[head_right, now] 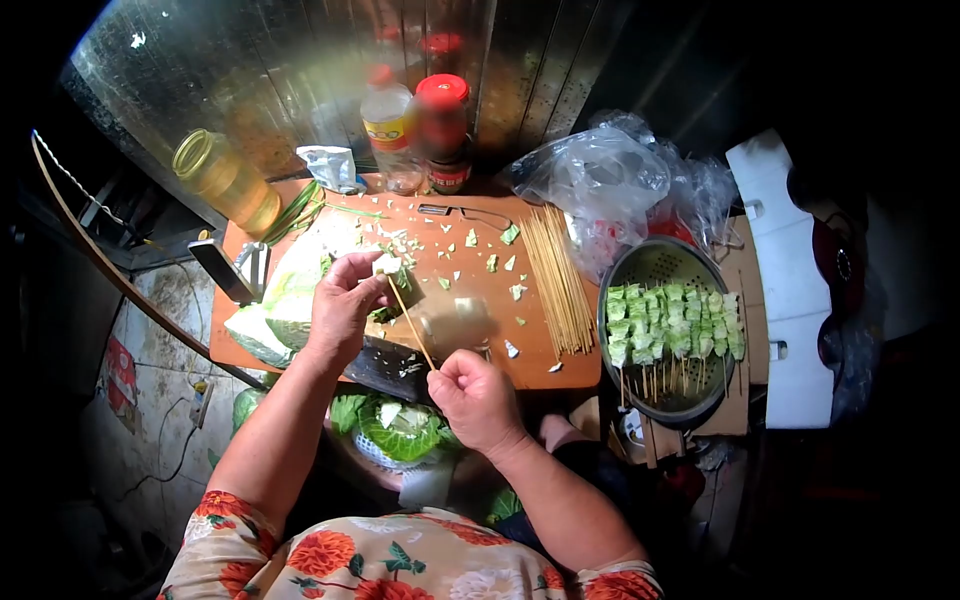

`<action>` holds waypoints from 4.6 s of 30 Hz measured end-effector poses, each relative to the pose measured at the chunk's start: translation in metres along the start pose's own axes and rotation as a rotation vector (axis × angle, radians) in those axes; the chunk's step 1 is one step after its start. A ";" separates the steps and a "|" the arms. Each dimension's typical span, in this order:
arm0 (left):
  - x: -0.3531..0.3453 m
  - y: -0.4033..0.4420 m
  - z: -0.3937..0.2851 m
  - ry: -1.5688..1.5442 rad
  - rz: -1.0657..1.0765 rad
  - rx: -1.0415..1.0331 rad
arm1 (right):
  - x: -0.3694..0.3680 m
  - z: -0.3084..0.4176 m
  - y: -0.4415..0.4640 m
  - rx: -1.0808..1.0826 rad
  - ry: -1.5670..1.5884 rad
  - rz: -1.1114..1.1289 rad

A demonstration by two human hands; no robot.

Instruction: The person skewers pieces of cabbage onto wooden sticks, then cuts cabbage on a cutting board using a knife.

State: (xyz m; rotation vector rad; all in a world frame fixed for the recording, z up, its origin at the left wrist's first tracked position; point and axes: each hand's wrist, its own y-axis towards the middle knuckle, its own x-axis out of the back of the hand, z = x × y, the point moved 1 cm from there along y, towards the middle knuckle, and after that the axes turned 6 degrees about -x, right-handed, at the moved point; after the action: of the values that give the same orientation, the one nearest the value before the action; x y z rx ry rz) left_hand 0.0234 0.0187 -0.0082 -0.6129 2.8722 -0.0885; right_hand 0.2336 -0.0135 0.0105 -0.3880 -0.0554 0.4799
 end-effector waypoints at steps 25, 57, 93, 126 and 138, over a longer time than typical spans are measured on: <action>-0.072 0.010 0.093 1.016 0.275 -0.103 | 0.047 0.014 0.008 0.006 0.197 -0.253; 0.018 0.011 -0.003 -0.351 -0.107 0.137 | 0.001 0.017 0.004 -0.062 -0.130 0.056; -0.013 -0.030 -0.012 -0.315 0.243 0.088 | 0.000 0.020 0.011 -0.228 0.443 -0.031; -0.023 -0.031 -0.003 -0.409 0.173 0.344 | 0.012 0.022 0.011 -0.250 0.528 -0.029; -0.035 -0.009 0.045 0.475 0.332 0.083 | 0.057 0.021 0.020 -0.164 0.146 -0.236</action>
State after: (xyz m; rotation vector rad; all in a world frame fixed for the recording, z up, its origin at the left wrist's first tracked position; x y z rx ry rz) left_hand 0.0673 0.0240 -0.0452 -0.0972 3.3574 -0.3408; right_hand 0.2720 0.0364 0.0199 -0.5689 0.0012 0.2135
